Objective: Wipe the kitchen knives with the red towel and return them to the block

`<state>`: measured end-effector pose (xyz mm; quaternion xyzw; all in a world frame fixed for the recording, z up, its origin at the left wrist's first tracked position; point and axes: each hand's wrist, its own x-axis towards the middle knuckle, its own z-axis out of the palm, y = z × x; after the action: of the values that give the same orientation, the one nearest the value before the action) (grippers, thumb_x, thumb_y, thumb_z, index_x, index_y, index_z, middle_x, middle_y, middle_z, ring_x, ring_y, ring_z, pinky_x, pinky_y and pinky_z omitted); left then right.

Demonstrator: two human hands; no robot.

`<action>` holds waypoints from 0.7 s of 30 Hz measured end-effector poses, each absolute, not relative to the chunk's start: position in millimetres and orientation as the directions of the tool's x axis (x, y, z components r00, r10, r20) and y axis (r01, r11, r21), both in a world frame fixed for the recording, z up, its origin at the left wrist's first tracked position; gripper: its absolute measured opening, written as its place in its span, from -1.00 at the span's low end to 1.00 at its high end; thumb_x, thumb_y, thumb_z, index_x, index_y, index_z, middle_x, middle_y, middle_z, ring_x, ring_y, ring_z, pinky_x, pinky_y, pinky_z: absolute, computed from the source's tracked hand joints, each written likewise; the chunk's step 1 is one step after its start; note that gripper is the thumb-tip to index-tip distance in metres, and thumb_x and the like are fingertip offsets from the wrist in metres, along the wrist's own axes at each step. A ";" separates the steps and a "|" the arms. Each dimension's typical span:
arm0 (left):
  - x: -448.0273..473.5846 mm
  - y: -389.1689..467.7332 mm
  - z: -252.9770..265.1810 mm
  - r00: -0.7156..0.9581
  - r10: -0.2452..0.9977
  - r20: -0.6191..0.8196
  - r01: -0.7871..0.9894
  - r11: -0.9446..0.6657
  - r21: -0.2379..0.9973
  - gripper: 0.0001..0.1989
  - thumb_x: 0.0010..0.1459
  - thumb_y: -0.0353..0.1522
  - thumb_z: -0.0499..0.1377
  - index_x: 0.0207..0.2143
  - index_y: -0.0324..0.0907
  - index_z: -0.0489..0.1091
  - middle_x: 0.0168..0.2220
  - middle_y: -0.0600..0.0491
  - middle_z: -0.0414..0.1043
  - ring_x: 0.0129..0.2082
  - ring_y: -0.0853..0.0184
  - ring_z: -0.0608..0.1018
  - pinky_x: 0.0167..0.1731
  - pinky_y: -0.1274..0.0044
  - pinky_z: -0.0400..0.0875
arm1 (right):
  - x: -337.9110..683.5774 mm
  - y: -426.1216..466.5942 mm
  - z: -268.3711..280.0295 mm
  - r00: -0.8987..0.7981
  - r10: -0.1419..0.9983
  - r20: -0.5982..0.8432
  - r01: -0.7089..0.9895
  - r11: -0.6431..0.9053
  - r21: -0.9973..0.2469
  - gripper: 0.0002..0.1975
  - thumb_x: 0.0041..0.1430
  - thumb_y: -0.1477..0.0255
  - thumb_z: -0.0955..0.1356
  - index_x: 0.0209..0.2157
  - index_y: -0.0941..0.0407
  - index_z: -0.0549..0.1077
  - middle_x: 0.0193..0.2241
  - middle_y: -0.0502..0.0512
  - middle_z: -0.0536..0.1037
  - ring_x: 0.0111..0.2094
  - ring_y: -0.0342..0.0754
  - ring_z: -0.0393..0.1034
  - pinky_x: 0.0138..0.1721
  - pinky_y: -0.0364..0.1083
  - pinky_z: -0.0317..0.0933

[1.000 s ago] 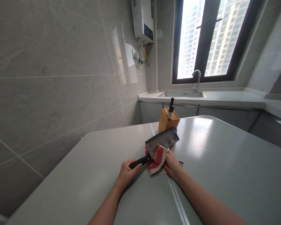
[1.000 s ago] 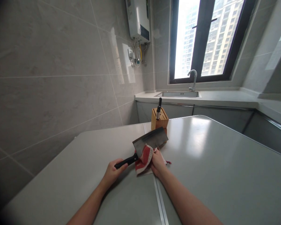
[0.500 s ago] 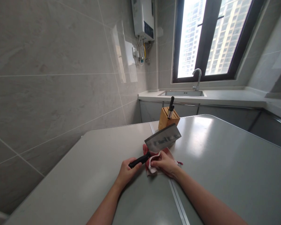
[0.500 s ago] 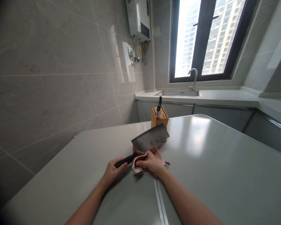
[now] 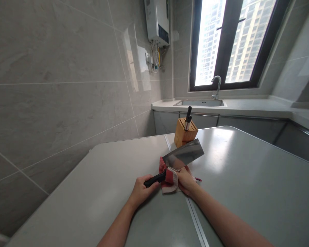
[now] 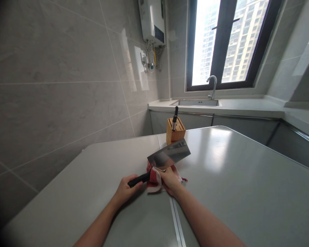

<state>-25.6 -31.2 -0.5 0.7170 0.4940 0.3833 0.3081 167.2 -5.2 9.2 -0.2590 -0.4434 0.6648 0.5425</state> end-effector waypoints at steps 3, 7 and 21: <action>-25.3 -32.3 0.8 0.246 0.941 0.231 0.482 -0.326 0.813 -0.67 0.04 -0.18 0.13 -0.48 -0.31 0.42 -0.63 0.14 0.19 -0.60 0.47 0.21 -0.61 0.64 0.04 | 167.0 -5.7 9.8 -0.265 0.954 0.139 -0.522 -0.021 -0.853 -0.63 -0.21 0.31 0.47 -0.28 0.15 0.50 -0.45 0.09 0.57 -0.38 0.00 0.44 -0.32 -0.06 0.30; -25.9 -32.9 3.2 0.285 0.931 0.229 0.500 -0.349 0.792 -0.68 0.06 -0.19 0.10 -0.47 -0.30 0.41 -0.61 0.13 0.22 -0.59 0.46 0.23 -0.60 0.63 0.05 | 167.7 -5.9 9.1 -0.298 0.947 0.119 -0.491 -0.045 -0.870 -0.69 -0.16 0.29 0.45 -0.34 0.15 0.51 -0.45 0.09 0.57 -0.39 -0.01 0.44 -0.33 -0.07 0.30; -23.5 -35.7 4.2 0.277 0.918 0.282 0.572 -0.394 0.720 -0.64 0.07 -0.15 0.10 -0.55 -0.27 0.39 -0.63 0.13 0.23 -0.60 0.44 0.24 -0.59 0.61 0.06 | 168.6 -5.1 5.9 -0.260 0.960 0.099 -0.324 0.010 -0.946 -0.72 -0.16 0.25 0.44 -0.48 0.19 0.48 -0.55 0.05 0.51 -0.52 -0.10 0.35 -0.45 -0.13 0.24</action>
<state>-23.5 -35.7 4.2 0.7591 0.4908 0.3473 0.2494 168.6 -5.1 5.9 -0.3244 -0.4901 0.6244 0.5144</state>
